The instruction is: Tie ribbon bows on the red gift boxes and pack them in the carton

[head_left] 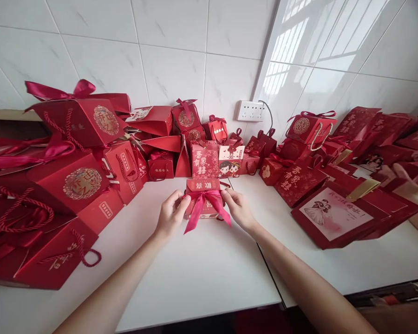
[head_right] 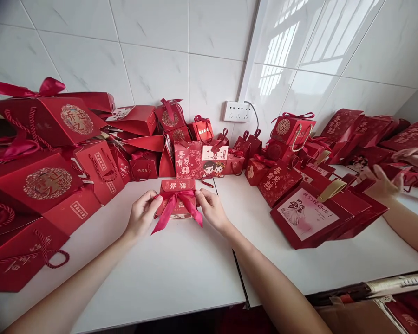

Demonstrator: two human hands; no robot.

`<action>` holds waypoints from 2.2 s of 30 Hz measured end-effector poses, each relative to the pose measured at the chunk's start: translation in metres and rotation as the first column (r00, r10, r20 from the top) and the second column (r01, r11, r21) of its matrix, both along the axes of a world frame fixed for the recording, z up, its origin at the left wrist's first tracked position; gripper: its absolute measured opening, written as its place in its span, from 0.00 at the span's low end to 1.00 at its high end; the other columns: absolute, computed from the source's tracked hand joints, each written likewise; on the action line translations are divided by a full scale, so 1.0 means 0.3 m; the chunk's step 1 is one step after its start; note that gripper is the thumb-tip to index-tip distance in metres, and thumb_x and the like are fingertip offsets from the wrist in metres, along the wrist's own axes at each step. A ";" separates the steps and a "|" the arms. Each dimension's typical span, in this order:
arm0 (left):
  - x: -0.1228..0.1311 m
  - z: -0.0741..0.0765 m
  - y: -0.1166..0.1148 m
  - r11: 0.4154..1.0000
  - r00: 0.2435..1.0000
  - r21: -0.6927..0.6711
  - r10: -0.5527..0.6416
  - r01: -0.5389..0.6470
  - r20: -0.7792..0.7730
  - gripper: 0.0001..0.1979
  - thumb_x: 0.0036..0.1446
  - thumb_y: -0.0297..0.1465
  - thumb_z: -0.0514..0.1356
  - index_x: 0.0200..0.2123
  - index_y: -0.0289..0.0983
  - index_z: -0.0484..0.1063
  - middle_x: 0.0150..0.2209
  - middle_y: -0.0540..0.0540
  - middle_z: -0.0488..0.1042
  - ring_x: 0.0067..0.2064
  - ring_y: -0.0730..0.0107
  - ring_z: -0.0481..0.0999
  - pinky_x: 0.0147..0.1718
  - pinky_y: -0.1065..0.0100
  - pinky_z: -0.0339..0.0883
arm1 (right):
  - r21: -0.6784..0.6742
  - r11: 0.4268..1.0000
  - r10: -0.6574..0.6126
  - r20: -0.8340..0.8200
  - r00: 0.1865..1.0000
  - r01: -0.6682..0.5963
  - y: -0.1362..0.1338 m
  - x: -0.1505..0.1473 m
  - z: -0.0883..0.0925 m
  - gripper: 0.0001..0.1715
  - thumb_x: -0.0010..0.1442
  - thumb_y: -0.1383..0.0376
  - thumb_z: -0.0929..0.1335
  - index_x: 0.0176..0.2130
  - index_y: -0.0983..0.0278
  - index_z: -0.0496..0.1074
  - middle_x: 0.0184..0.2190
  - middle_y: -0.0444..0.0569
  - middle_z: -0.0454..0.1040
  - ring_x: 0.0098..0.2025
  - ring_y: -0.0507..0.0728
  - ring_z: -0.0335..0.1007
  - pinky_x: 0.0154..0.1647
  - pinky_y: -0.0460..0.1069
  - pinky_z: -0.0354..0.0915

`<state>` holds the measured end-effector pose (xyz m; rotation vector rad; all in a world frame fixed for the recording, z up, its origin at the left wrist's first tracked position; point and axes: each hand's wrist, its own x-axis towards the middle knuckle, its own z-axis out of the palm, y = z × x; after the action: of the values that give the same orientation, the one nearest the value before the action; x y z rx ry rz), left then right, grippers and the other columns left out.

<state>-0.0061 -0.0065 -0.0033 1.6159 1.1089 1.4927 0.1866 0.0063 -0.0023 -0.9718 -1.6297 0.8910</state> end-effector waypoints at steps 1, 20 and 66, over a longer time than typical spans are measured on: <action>0.005 -0.008 -0.002 1.000 1.000 0.002 0.019 -0.019 0.001 0.18 0.55 0.39 0.55 0.20 0.39 0.52 0.18 0.56 0.50 0.20 0.78 0.51 0.18 0.73 0.48 | -0.004 1.000 0.002 0.001 1.000 -0.002 0.002 0.000 -0.005 0.30 0.57 0.41 0.60 0.21 0.62 0.58 0.21 0.43 0.61 0.26 0.51 0.58 0.29 0.47 0.59; -0.007 -0.050 -0.012 0.958 0.977 0.281 0.120 -0.067 -0.175 0.17 0.56 0.38 0.53 0.20 0.39 0.50 0.21 0.52 0.56 0.25 0.72 0.58 0.25 0.69 0.55 | 0.087 0.996 -0.022 0.006 1.000 0.021 -0.035 0.000 -0.002 0.26 0.60 0.46 0.60 0.24 0.62 0.55 0.21 0.41 0.57 0.24 0.50 0.53 0.26 0.46 0.55; -0.007 -0.034 0.017 0.974 0.981 0.222 -0.003 -0.040 0.194 0.19 0.52 0.41 0.61 0.44 0.41 0.62 0.49 0.43 0.69 0.54 0.59 0.69 0.50 0.57 0.65 | 0.136 0.989 -0.065 0.009 0.998 0.064 -0.031 -0.009 -0.021 0.20 0.60 0.51 0.62 0.25 0.62 0.61 0.41 0.53 0.63 0.48 0.59 0.63 0.36 0.51 0.71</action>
<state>-0.0081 -0.0015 -0.0135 1.5701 0.8749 1.7994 0.1840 -0.0028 -0.0088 -0.9320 -1.6386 0.7216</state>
